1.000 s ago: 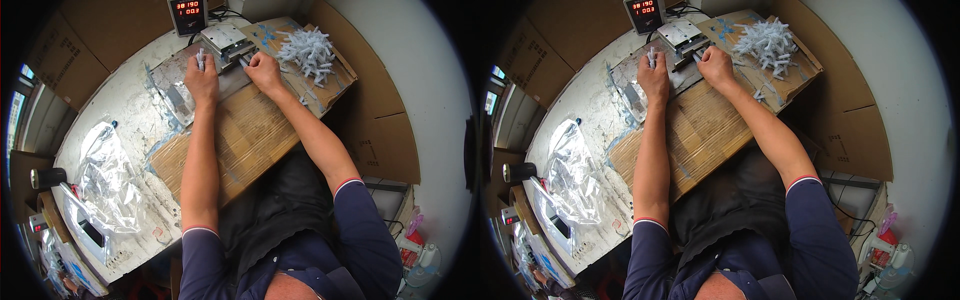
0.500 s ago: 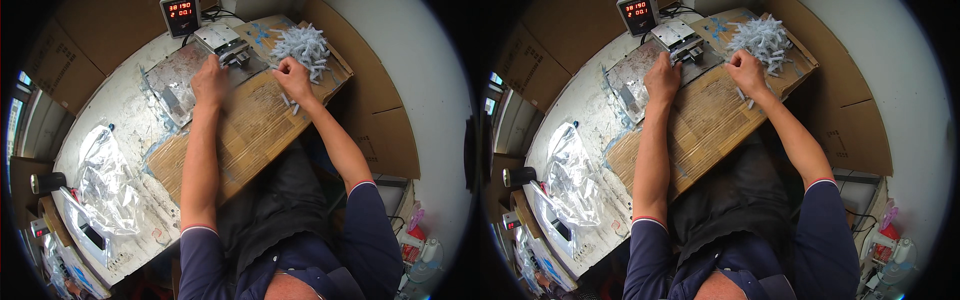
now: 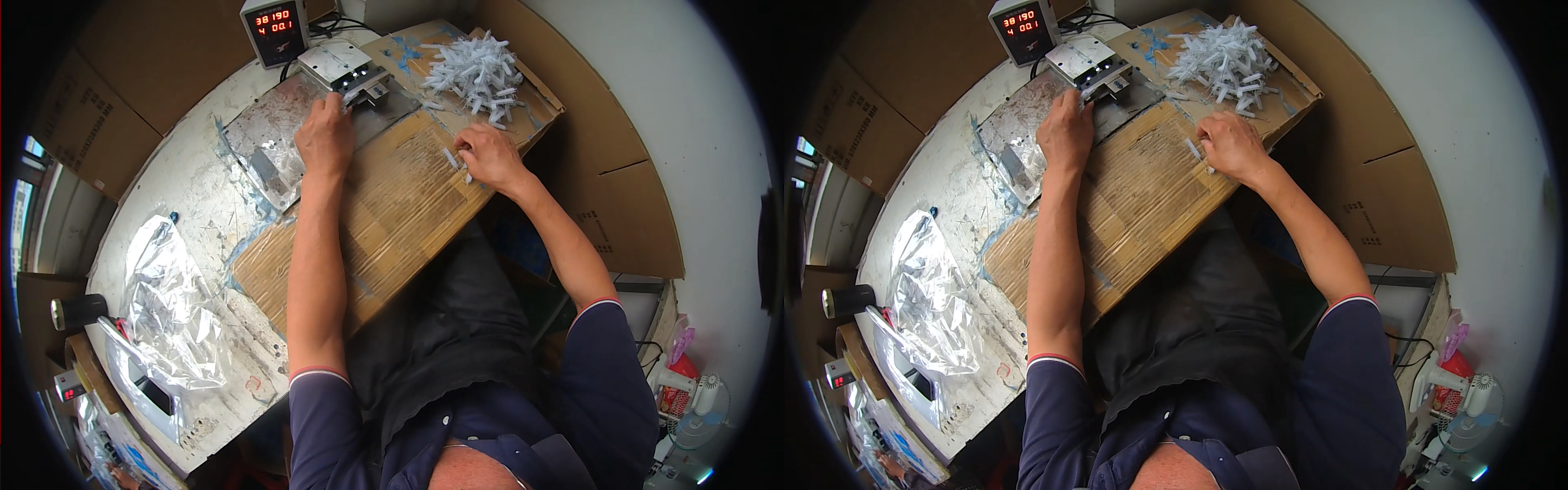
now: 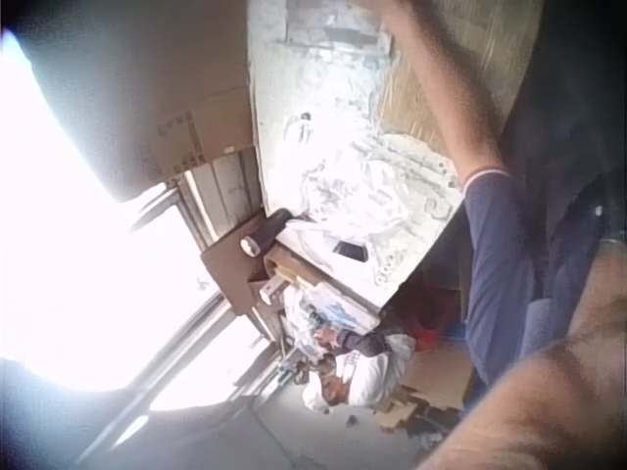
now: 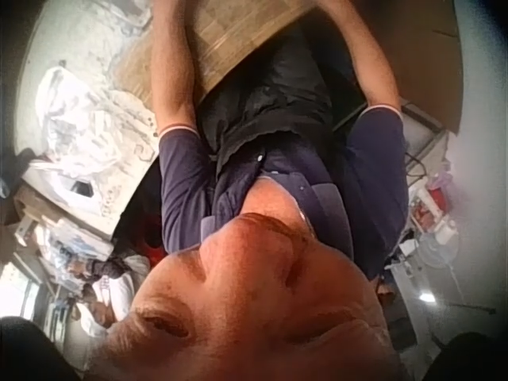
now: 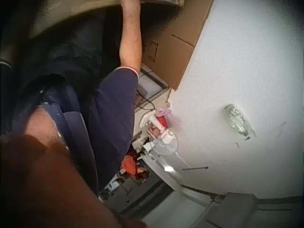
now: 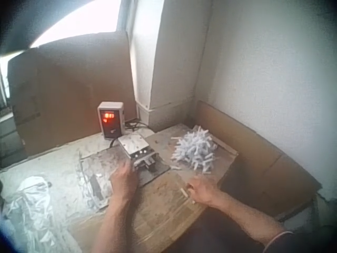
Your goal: Insert small plastic components into a mechanical assembly jig and use a press machine.
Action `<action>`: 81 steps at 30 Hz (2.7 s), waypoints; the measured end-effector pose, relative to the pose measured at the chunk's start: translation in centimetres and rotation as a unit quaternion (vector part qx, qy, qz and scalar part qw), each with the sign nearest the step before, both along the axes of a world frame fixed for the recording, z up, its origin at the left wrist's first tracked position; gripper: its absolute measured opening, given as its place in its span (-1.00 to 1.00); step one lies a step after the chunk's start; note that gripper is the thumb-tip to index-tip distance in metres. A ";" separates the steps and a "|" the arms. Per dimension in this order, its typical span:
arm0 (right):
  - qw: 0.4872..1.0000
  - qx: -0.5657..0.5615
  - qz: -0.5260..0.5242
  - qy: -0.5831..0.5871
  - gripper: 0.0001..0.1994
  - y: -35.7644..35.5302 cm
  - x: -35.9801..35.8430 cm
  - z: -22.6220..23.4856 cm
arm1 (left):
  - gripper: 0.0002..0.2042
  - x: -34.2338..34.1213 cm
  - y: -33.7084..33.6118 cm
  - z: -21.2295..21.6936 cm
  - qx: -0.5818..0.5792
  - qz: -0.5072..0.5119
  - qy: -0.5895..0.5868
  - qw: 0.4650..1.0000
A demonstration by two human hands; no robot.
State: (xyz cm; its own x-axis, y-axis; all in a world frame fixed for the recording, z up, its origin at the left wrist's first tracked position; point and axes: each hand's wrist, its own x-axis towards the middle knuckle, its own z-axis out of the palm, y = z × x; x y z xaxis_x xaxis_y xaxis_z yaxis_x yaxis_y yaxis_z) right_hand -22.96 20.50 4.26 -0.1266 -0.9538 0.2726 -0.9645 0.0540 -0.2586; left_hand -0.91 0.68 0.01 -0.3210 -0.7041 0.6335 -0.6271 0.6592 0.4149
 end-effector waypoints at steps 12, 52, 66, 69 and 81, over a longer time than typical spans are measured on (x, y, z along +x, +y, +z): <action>1.000 0.020 -0.001 -0.021 -0.80 -1.7 2.3 -1.0 | -0.82 1.2 -2.0 -0.4 0.127 -0.066 0.273 0.951; 0.744 -0.076 -0.031 -0.663 -0.87 -8.9 8.6 -0.4 | -0.85 1.4 -1.2 2.7 0.457 -0.285 0.478 0.694; 0.930 -0.107 -0.093 -0.339 -0.79 -13.4 6.4 -3.6 | -0.89 1.6 -2.3 0.7 0.297 -0.062 0.589 0.749; 0.939 -0.091 -0.120 -0.310 -0.79 -14.2 5.9 -3.7 | -0.88 1.5 -2.5 0.2 0.264 -0.050 0.585 0.765; 0.919 -0.096 -0.136 -0.357 -0.80 -15.0 5.6 -4.5 | -0.76 1.1 -1.6 0.4 0.137 0.072 0.349 0.924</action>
State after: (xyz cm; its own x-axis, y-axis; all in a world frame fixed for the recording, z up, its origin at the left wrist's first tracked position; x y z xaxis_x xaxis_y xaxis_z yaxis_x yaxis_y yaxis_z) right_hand -17.32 5.51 -0.29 -0.5654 -0.8032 0.1875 -0.5027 0.1554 -0.8504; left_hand 0.22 -0.89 0.43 0.2089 -0.8721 0.4426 -0.2171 0.3999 0.8905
